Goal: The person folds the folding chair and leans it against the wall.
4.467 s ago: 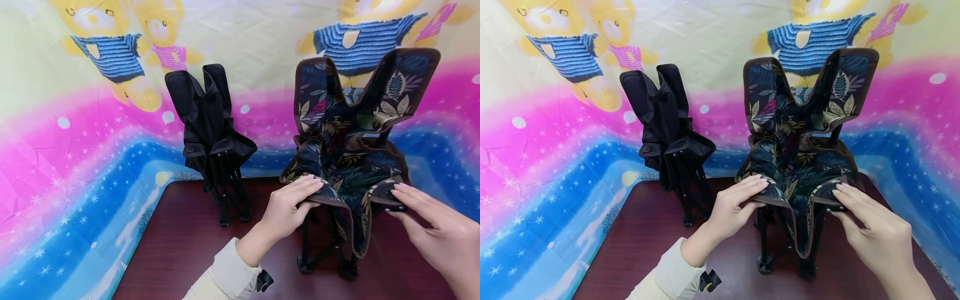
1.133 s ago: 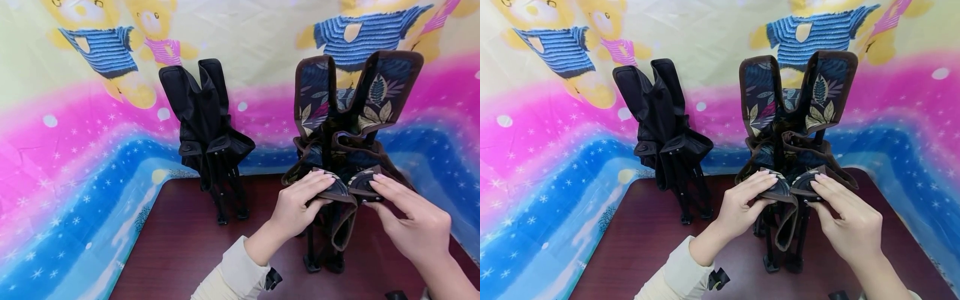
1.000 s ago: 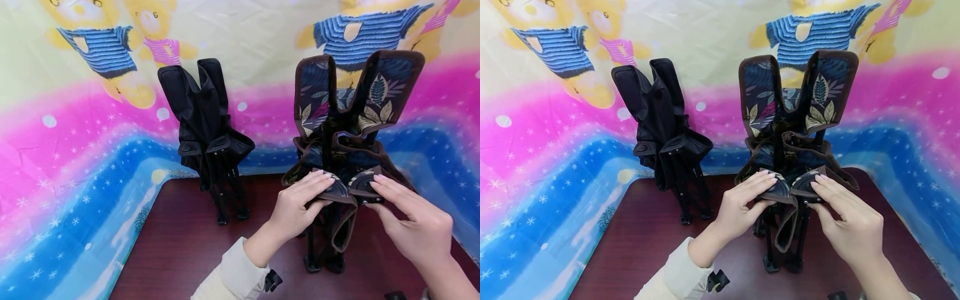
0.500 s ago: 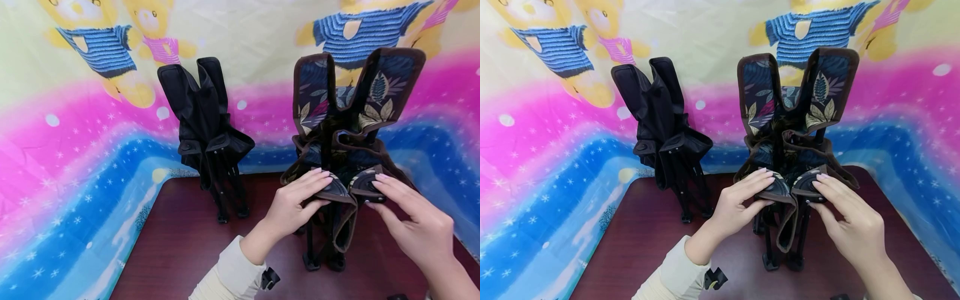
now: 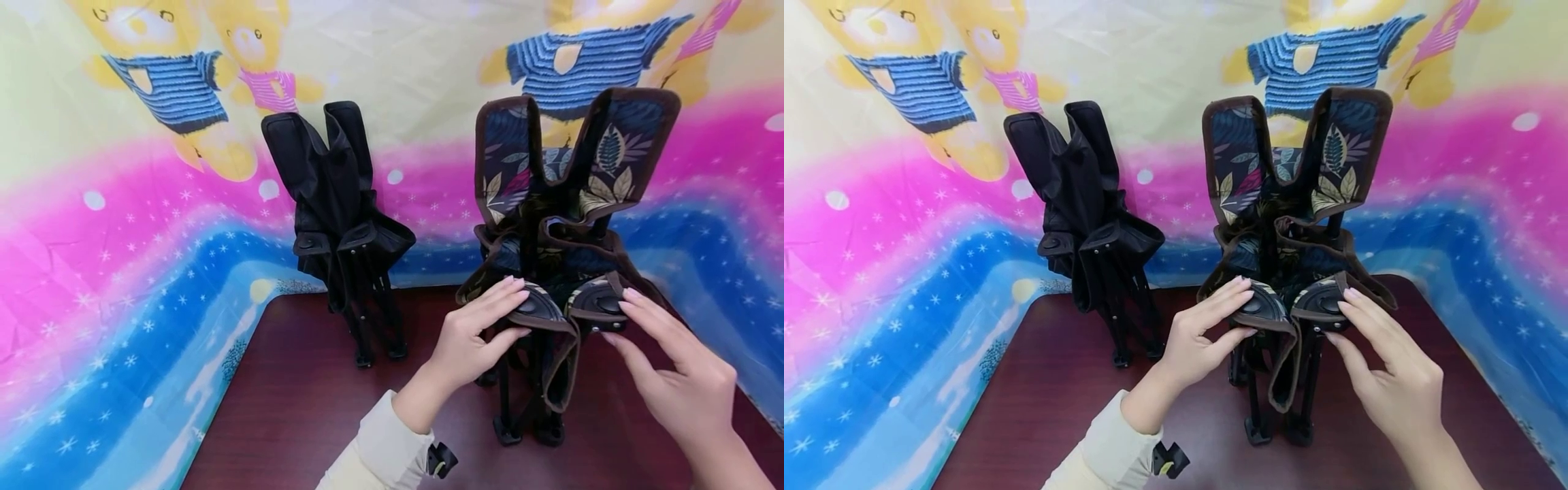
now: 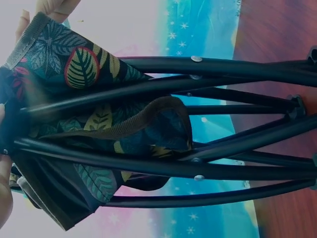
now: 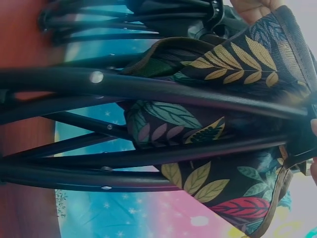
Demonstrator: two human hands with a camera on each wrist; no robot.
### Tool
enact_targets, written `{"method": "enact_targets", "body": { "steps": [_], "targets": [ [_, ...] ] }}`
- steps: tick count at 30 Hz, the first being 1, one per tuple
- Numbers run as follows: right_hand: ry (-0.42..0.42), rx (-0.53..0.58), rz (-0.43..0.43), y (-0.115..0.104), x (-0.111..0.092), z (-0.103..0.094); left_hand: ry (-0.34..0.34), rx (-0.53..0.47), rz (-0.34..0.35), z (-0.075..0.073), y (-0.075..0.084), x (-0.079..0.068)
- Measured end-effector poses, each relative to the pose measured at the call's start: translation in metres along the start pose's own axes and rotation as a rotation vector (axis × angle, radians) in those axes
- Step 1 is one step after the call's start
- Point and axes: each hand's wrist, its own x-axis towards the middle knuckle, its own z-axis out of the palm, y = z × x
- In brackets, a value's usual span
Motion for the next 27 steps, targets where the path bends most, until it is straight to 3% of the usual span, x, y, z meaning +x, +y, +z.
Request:
{"method": "enact_targets", "body": {
  "steps": [15, 22, 27],
  "targets": [
    [0.043, -0.074, 0.104, 0.004, -0.022, -0.004, 0.128, 0.019, -0.008, 0.000, -0.003, -0.031],
    [0.086, -0.025, 0.096, 0.000, -0.030, 0.002, 0.140, -0.019, -0.044, 0.004, -0.004, -0.044],
    [0.035, -0.025, 0.145, 0.008, -0.044, 0.003, 0.142, -0.048, -0.078, 0.010, -0.005, -0.055]
  ]
}}
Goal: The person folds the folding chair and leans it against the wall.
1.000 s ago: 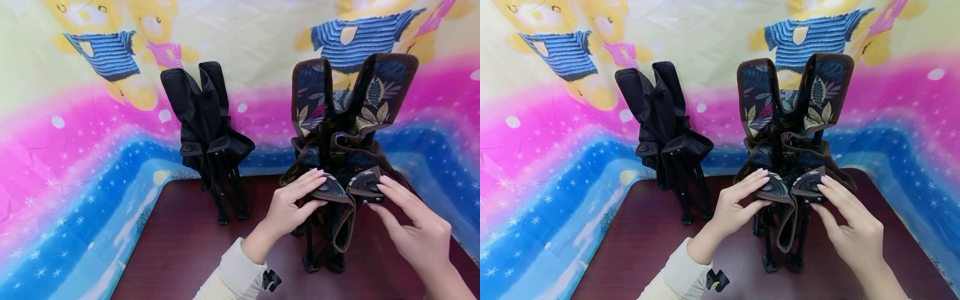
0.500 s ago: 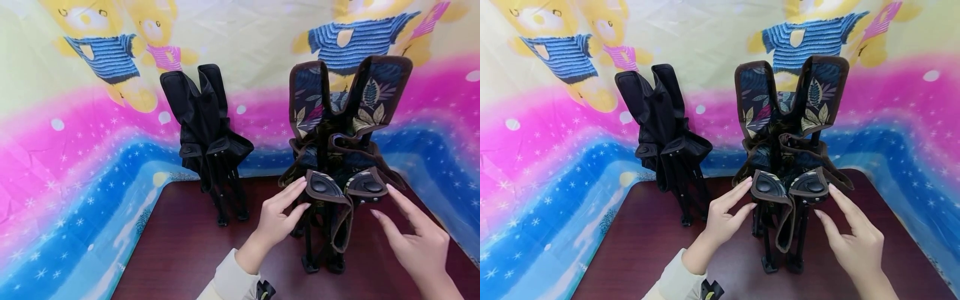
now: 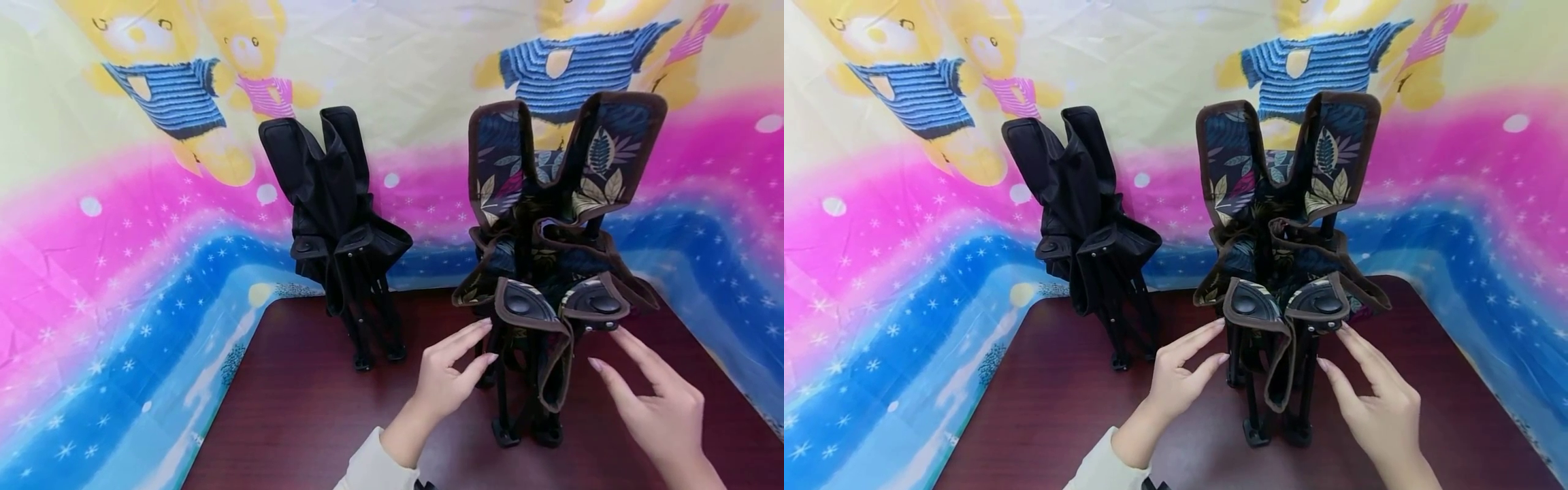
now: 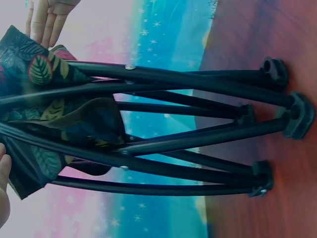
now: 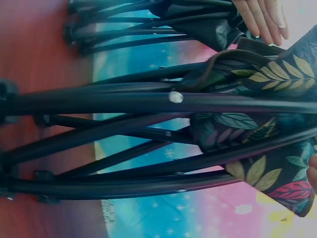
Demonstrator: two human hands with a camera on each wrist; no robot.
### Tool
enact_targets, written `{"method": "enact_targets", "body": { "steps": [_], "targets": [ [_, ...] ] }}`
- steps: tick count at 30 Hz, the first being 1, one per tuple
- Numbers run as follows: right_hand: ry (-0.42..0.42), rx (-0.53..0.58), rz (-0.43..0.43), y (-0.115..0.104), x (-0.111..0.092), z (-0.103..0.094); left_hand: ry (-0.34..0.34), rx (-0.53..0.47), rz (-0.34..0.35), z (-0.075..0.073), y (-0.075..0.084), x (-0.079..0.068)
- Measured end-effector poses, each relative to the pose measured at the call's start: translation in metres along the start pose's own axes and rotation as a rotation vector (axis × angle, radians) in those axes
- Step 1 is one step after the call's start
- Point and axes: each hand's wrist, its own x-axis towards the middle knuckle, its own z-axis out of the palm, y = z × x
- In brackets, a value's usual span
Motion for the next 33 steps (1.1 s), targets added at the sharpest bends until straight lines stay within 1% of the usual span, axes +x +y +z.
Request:
{"method": "enact_targets", "body": {
  "steps": [6, 10, 13, 17, 19, 22, 23, 25, 27, 30, 33],
  "targets": [
    [-0.070, -0.010, 0.051, 0.010, -0.017, 0.002, 0.012, -0.040, -0.062, 0.006, -0.002, -0.015],
    [-0.103, -0.025, 0.080, 0.014, -0.026, 0.004, 0.015, -0.054, -0.083, 0.009, -0.002, -0.021],
    [-0.129, -0.032, 0.093, 0.015, -0.031, 0.005, 0.018, -0.060, -0.094, 0.007, 0.003, -0.022],
    [-0.183, -0.063, 0.125, 0.016, -0.036, 0.003, 0.014, -0.066, -0.128, 0.004, 0.012, -0.022],
    [-0.204, -0.091, 0.138, 0.016, -0.038, 0.002, 0.008, -0.078, -0.161, 0.005, 0.014, -0.025],
    [-0.214, -0.108, 0.142, 0.019, -0.043, 0.001, -0.002, -0.092, -0.216, 0.011, 0.006, -0.036],
    [-0.217, -0.110, 0.141, 0.020, -0.044, 0.000, -0.006, -0.100, -0.244, 0.014, 0.002, -0.040],
    [-0.224, -0.105, 0.151, 0.022, -0.047, 0.000, -0.013, -0.121, -0.307, 0.016, 0.002, -0.044],
    [-0.234, -0.103, 0.169, 0.024, -0.050, 0.001, -0.018, -0.141, -0.369, 0.017, 0.005, -0.045],
    [-0.248, -0.101, 0.213, 0.026, -0.054, 0.002, -0.027, -0.166, -0.441, 0.014, 0.015, -0.039],
    [-0.257, -0.102, 0.254, 0.028, -0.059, 0.004, -0.042, -0.179, -0.478, 0.016, 0.014, -0.043]
  ]
}}
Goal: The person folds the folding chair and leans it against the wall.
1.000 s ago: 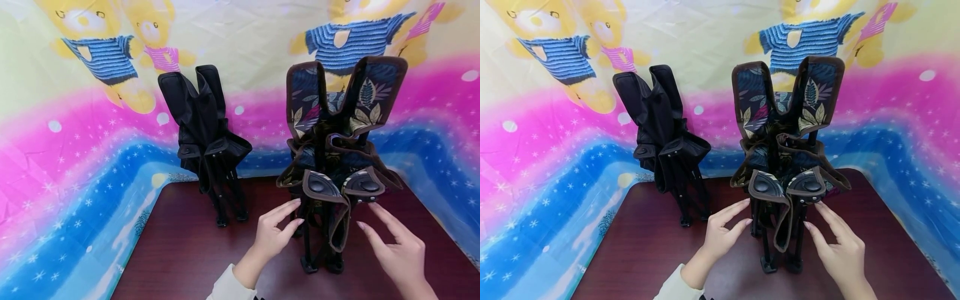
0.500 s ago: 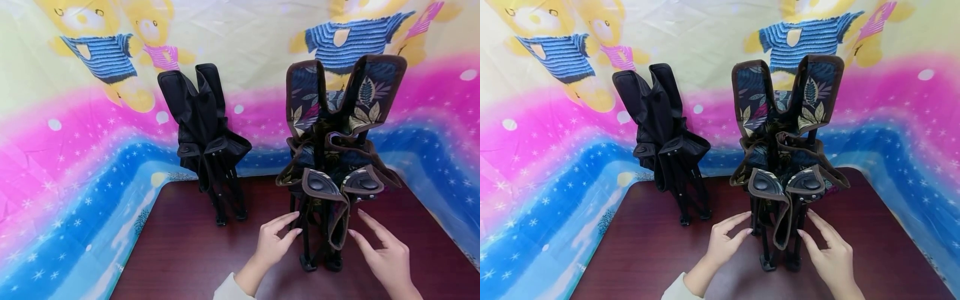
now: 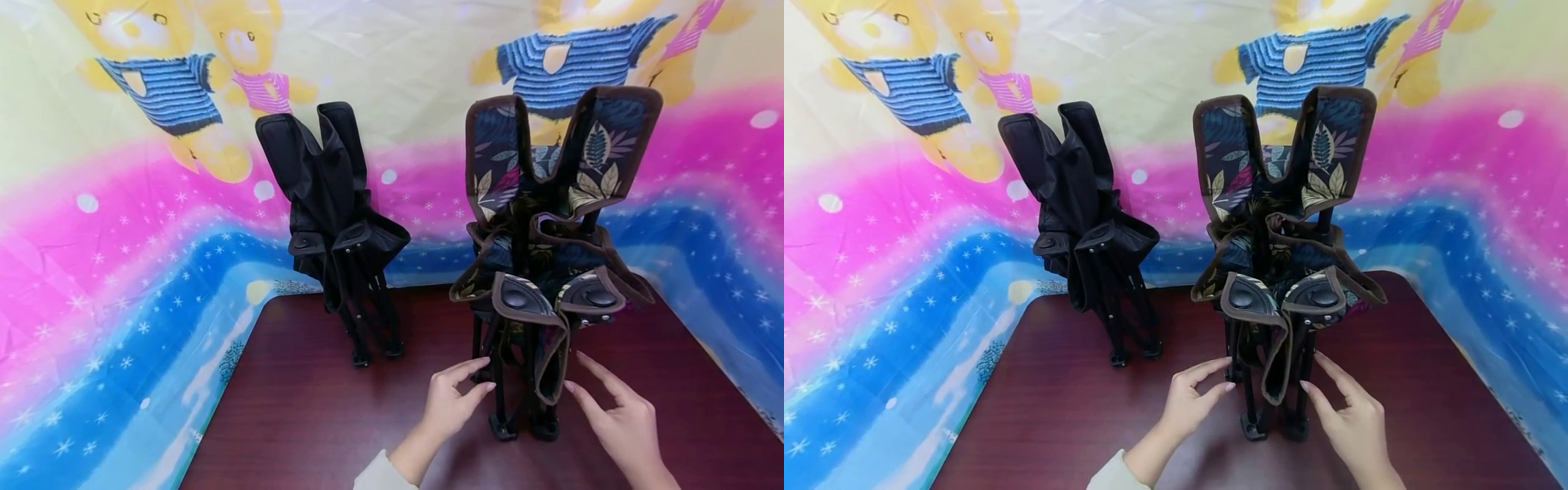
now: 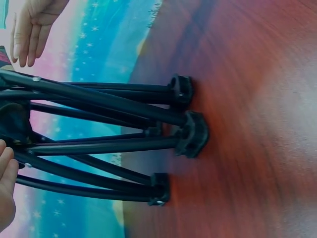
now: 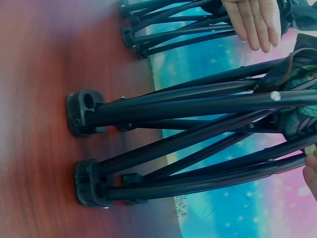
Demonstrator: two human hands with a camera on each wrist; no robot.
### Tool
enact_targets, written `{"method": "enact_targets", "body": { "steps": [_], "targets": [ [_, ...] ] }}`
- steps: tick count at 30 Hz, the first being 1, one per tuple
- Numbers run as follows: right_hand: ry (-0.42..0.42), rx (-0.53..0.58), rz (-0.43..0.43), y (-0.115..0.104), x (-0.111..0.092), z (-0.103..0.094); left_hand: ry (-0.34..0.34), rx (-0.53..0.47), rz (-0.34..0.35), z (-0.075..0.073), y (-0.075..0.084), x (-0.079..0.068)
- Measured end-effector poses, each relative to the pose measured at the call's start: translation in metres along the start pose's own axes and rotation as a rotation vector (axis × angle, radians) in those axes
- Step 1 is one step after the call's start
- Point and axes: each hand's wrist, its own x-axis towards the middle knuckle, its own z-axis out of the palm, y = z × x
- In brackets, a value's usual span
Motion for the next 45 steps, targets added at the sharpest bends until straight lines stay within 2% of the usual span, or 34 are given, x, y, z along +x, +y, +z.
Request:
{"method": "enact_targets", "body": {
  "steps": [2, 8, 11, 14, 17, 20, 24, 27, 28, 33, 39, 42, 45],
  "targets": [
    [-0.008, -0.002, 0.023, 0.002, -0.002, 0.002, -0.003, -0.002, -0.021, 0.002, -0.005, -0.002],
    [-0.020, 0.002, 0.032, 0.008, -0.006, 0.006, 0.010, 0.106, 0.017, 0.011, -0.035, -0.008],
    [-0.017, -0.002, 0.025, 0.012, -0.008, 0.007, 0.009, 0.144, -0.015, 0.016, -0.051, -0.013],
    [-0.019, -0.007, 0.062, 0.017, -0.011, 0.009, 0.009, 0.151, -0.054, 0.019, -0.059, -0.016],
    [-0.015, -0.003, 0.085, 0.040, -0.020, 0.016, 0.007, 0.144, -0.092, 0.022, -0.063, -0.017],
    [-0.031, 0.013, 0.095, 0.080, -0.033, 0.028, -0.002, 0.128, -0.149, 0.025, -0.066, -0.018],
    [-0.051, -0.049, 0.137, 0.138, -0.053, 0.047, -0.021, 0.005, -0.264, 0.030, -0.071, -0.018],
    [-0.058, -0.117, 0.197, 0.168, -0.065, 0.059, -0.028, -0.066, -0.328, 0.034, -0.075, -0.018],
    [-0.063, -0.119, 0.221, 0.172, -0.067, 0.061, -0.029, -0.062, -0.338, 0.036, -0.077, -0.017],
    [-0.088, -0.160, 0.302, 0.179, -0.072, 0.066, -0.008, -0.036, -0.370, 0.040, -0.083, -0.016],
    [-0.113, -0.185, 0.330, 0.178, -0.073, 0.069, 0.015, -0.067, -0.424, 0.044, -0.079, -0.013],
    [-0.108, -0.157, 0.324, 0.178, -0.073, 0.070, 0.022, -0.082, -0.425, 0.044, -0.071, -0.011],
    [-0.121, -0.094, 0.326, 0.178, -0.073, 0.072, 0.031, -0.085, -0.434, 0.046, -0.070, -0.008]
  ]
}}
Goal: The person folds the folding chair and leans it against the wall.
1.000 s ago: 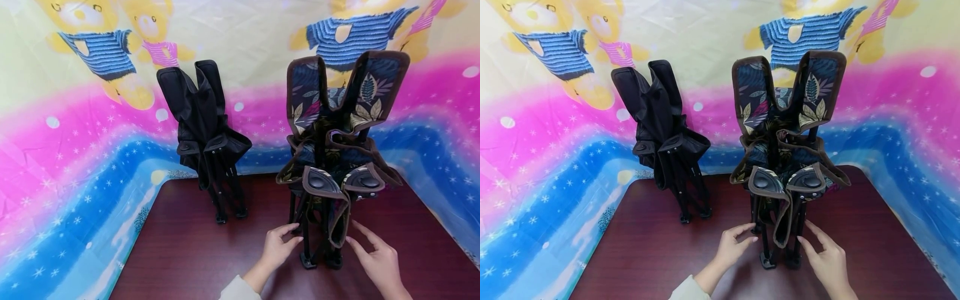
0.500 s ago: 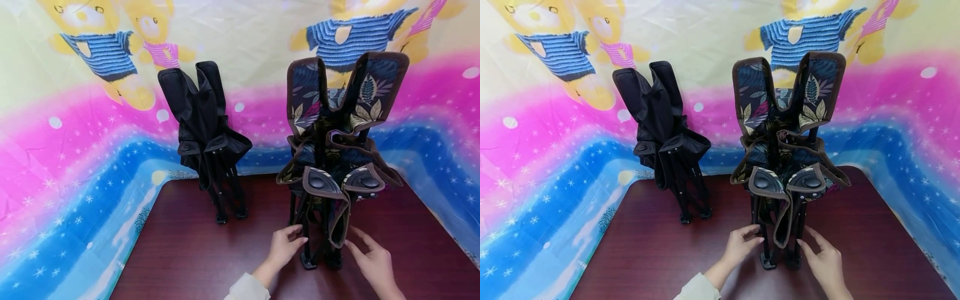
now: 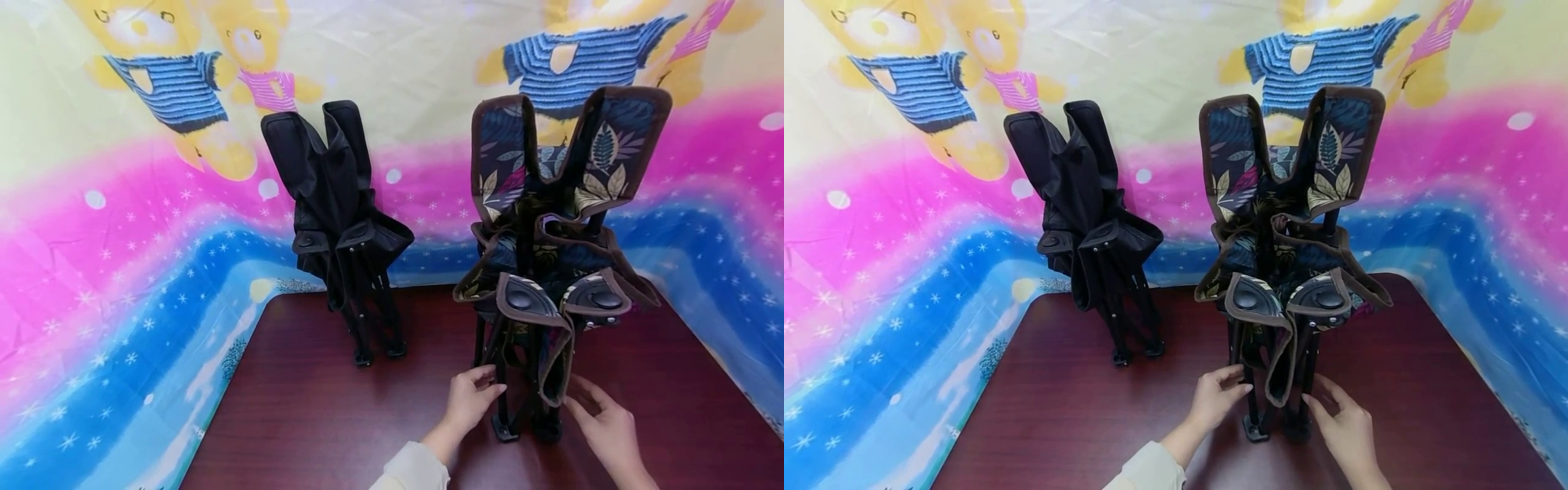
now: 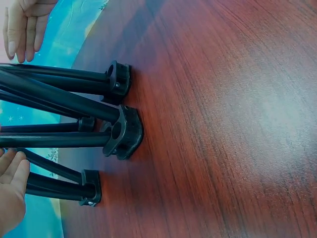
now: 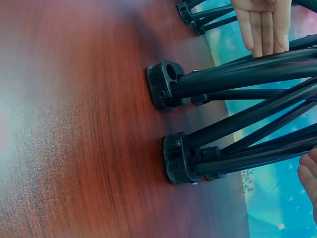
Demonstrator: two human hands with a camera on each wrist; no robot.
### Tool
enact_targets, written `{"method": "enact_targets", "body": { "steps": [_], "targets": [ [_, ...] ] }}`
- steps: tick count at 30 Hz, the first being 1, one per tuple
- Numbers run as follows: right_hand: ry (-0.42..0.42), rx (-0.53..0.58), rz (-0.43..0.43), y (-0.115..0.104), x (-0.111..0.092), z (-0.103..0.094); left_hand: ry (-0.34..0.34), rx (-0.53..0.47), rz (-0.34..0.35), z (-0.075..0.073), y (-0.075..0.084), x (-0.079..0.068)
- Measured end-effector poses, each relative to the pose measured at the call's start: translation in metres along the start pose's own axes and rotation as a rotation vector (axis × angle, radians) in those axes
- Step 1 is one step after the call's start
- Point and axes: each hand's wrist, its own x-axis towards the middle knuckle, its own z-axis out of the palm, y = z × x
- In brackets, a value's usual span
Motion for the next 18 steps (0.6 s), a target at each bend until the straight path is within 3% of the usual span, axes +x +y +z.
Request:
{"method": "enact_targets", "body": {
  "steps": [7, 9, 12, 14, 16, 18],
  "targets": [
    [-0.092, 0.054, 0.044, 0.004, 0.004, 0.001, 0.015, -0.028, -0.051, 0.007, -0.015, 0.008],
    [-0.126, 0.048, 0.058, -0.028, 0.005, -0.014, 0.029, -0.024, -0.053, 0.009, -0.016, 0.009],
    [-0.120, 0.021, 0.044, -0.030, 0.009, -0.013, 0.057, 0.000, -0.064, 0.011, -0.016, 0.011],
    [-0.116, 0.024, 0.056, -0.028, 0.012, -0.008, 0.079, 0.032, -0.065, 0.011, -0.015, 0.012],
    [-0.066, 0.022, 0.024, 0.006, 0.016, 0.012, 0.101, 0.066, -0.061, 0.012, -0.013, 0.013],
    [-0.037, 0.034, 0.010, 0.004, 0.017, 0.015, 0.121, 0.100, -0.053, 0.013, -0.012, 0.014]
  ]
}}
